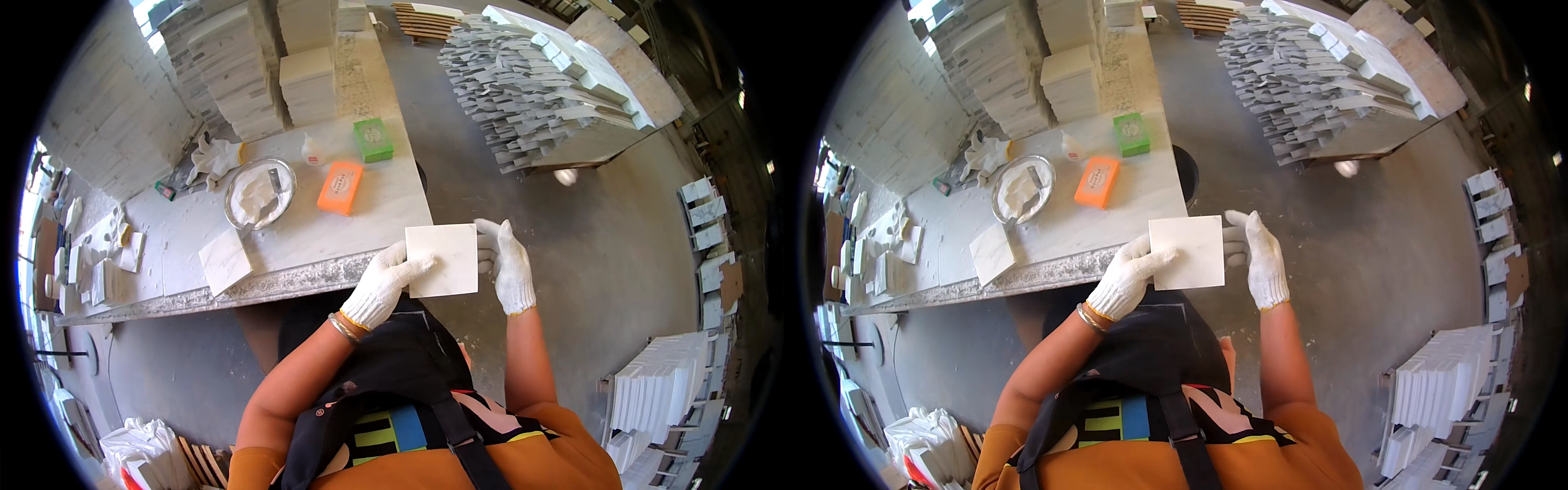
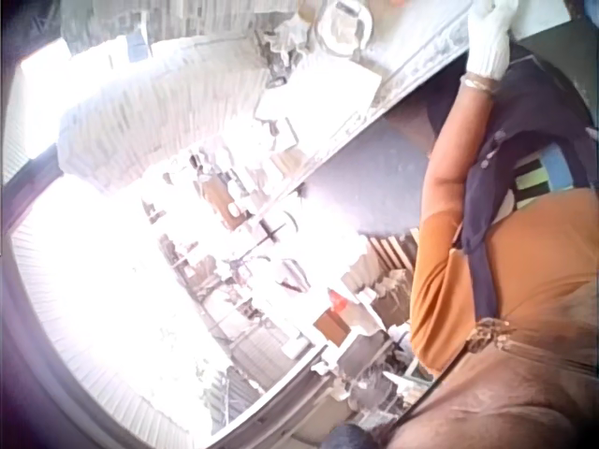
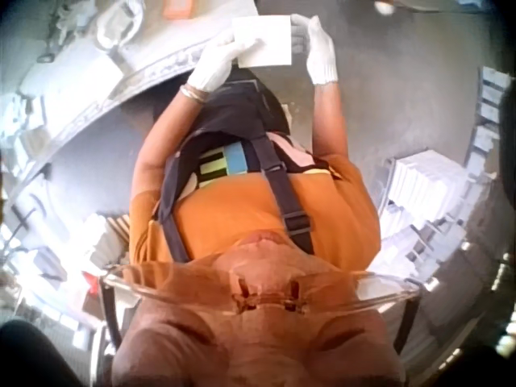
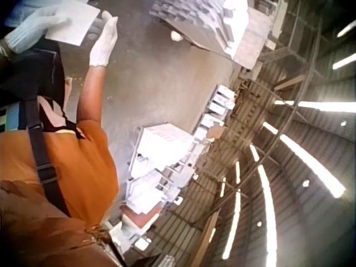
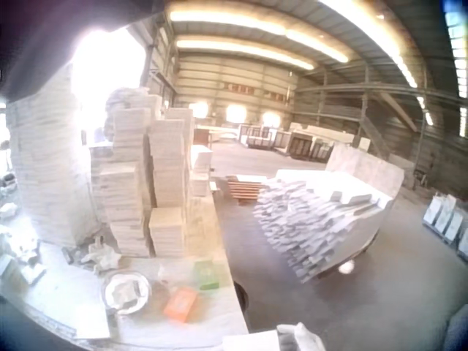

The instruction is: The person applies a white paste to small square tiles using a metal spatula, then smooths the surface with an orange block. The person repeats this process on multiple tiles and stacks them on a workbench in a warehouse setting.

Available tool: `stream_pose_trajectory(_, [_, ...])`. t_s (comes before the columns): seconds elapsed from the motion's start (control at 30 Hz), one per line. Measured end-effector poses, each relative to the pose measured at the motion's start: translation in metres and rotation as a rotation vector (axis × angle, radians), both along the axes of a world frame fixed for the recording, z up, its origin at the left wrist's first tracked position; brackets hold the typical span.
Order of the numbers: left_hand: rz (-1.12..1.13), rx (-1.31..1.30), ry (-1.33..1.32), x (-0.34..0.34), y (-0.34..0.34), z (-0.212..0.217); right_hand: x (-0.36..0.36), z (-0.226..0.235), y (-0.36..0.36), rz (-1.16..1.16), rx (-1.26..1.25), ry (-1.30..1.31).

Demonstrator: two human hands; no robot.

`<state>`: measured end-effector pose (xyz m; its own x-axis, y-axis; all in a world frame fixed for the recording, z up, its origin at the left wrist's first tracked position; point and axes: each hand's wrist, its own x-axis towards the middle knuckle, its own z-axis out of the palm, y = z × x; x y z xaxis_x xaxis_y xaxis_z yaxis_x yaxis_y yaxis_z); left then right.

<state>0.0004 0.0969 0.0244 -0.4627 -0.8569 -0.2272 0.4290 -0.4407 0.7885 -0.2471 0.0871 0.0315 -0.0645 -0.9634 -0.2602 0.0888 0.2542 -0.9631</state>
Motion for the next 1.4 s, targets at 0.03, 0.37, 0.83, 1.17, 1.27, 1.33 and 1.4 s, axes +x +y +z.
stream_pose_trajectory(0.03, [-0.014,0.015,0.015,0.000,0.001,0.003,0.008,0.006,0.006,0.050,-0.005,-0.059])
stream_pose_trajectory(0.37, [0.240,-0.559,-0.788,-0.017,-0.034,0.012,0.050,0.028,0.039,0.022,-0.151,0.222])
stream_pose_trajectory(0.83, [0.376,-0.749,-0.874,0.006,-0.027,-0.012,0.017,0.022,0.015,-0.254,-0.224,-0.153])
stream_pose_trajectory(1.17, [0.108,-0.070,-0.044,0.024,-0.018,0.004,0.043,0.028,0.015,-0.145,-0.195,-0.252])
stream_pose_trajectory(1.27, [0.040,0.108,0.135,0.026,-0.020,0.005,0.050,0.027,0.015,-0.057,-0.171,-0.222])
stream_pose_trajectory(1.33, [0.031,0.174,0.198,0.028,-0.020,0.004,0.057,0.027,0.014,-0.011,-0.152,-0.200])
stream_pose_trajectory(1.4, [0.021,0.158,0.190,0.032,-0.020,0.003,0.067,0.027,0.011,0.003,-0.133,-0.231])
